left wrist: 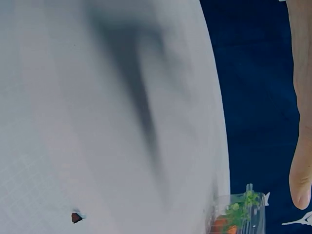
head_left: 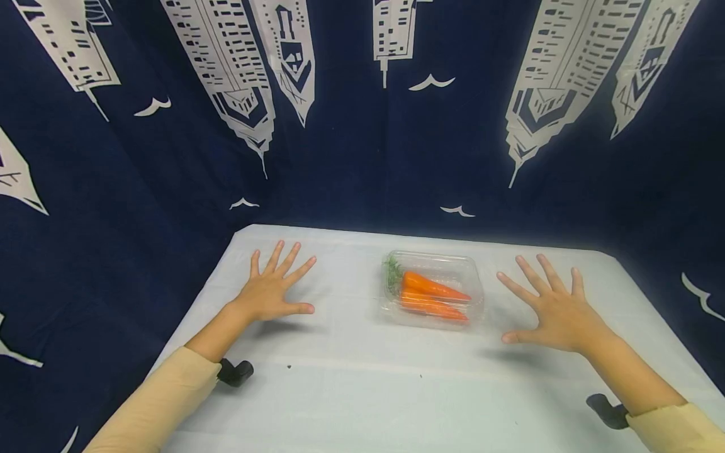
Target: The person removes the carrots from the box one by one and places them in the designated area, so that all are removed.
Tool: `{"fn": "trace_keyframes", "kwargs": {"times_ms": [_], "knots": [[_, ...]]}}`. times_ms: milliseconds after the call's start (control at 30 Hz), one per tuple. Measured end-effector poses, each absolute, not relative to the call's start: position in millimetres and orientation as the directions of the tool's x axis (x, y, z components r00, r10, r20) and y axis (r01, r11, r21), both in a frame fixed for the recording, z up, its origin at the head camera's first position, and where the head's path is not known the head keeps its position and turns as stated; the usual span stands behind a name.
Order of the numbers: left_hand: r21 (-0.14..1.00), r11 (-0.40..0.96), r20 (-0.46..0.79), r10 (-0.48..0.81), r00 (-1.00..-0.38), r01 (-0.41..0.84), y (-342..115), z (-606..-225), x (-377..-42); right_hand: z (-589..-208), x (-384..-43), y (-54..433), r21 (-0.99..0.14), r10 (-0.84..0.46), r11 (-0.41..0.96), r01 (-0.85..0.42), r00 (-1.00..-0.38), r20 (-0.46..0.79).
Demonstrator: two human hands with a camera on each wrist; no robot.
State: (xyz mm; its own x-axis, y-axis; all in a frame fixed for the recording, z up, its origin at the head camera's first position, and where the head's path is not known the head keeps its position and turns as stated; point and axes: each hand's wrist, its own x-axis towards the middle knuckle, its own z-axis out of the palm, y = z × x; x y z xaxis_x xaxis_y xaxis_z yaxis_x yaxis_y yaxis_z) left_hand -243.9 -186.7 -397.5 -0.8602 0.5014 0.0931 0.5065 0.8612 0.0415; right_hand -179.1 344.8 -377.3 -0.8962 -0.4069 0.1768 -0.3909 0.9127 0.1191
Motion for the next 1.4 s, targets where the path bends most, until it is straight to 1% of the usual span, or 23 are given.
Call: {"fn": "trace_keyframes", "kwargs": {"times_ms": [367, 500, 600, 667, 767, 833, 933, 1000, 1167, 1400], "knots": [[0.028, 0.859, 0.100, 0.506, -0.857, 0.511, -186.6, -400.7, -245.0, -379.5, -177.7, 342.8, 0.097, -0.395, 0.918, -0.384, -0.903, 0.166], [0.048, 0.855, 0.101, 0.510, -0.854, 0.517, -183.3, -401.8, -244.2, -383.9, -177.4, 340.4, 0.036, -0.387, 0.922, -0.386, -0.909, 0.153], [0.087, 0.845, 0.104, 0.519, -0.848, 0.528, -179.3, -405.0, -241.7, -392.4, -176.6, 337.1, -0.037, -0.386, 0.917, -0.398, -0.906, 0.175], [0.131, 0.833, 0.106, 0.527, -0.843, 0.537, -176.1, -409.2, -239.4, -401.3, -175.8, 334.1, -0.116, -0.380, 0.906, -0.407, -0.903, 0.203], [0.205, 0.808, 0.122, 0.539, -0.833, 0.553, -169.3, -418.0, -236.3, -417.3, -174.5, 328.7, -0.285, -0.337, 0.874, -0.393, -0.914, 0.227], [0.258, 0.785, 0.143, 0.545, -0.826, 0.563, -162.4, -424.2, -234.8, -427.1, -174.1, 325.5, -0.413, -0.291, 0.837, -0.360, -0.931, 0.223], [0.309, 0.752, 0.180, 0.555, -0.812, 0.583, -149.4, -433.6, -233.5, -438.9, -175.8, 321.6, -0.536, -0.225, 0.792, -0.292, -0.956, 0.189], [0.332, 0.725, 0.200, 0.571, -0.796, 0.603, -140.6, -439.7, -232.8, -444.4, -178.0, 319.2, -0.580, -0.190, 0.775, -0.251, -0.968, 0.165], [0.391, 0.662, 0.233, 0.601, -0.764, 0.640, -119.0, -449.2, -233.2, -450.7, -184.2, 314.2, -0.637, -0.137, 0.747, -0.193, -0.981, 0.136], [0.478, 0.594, 0.309, 0.576, -0.757, 0.647, -87.0, -456.1, -237.8, -459.0, -189.1, 308.0, -0.688, -0.101, 0.716, -0.122, -0.992, 0.071]]}}
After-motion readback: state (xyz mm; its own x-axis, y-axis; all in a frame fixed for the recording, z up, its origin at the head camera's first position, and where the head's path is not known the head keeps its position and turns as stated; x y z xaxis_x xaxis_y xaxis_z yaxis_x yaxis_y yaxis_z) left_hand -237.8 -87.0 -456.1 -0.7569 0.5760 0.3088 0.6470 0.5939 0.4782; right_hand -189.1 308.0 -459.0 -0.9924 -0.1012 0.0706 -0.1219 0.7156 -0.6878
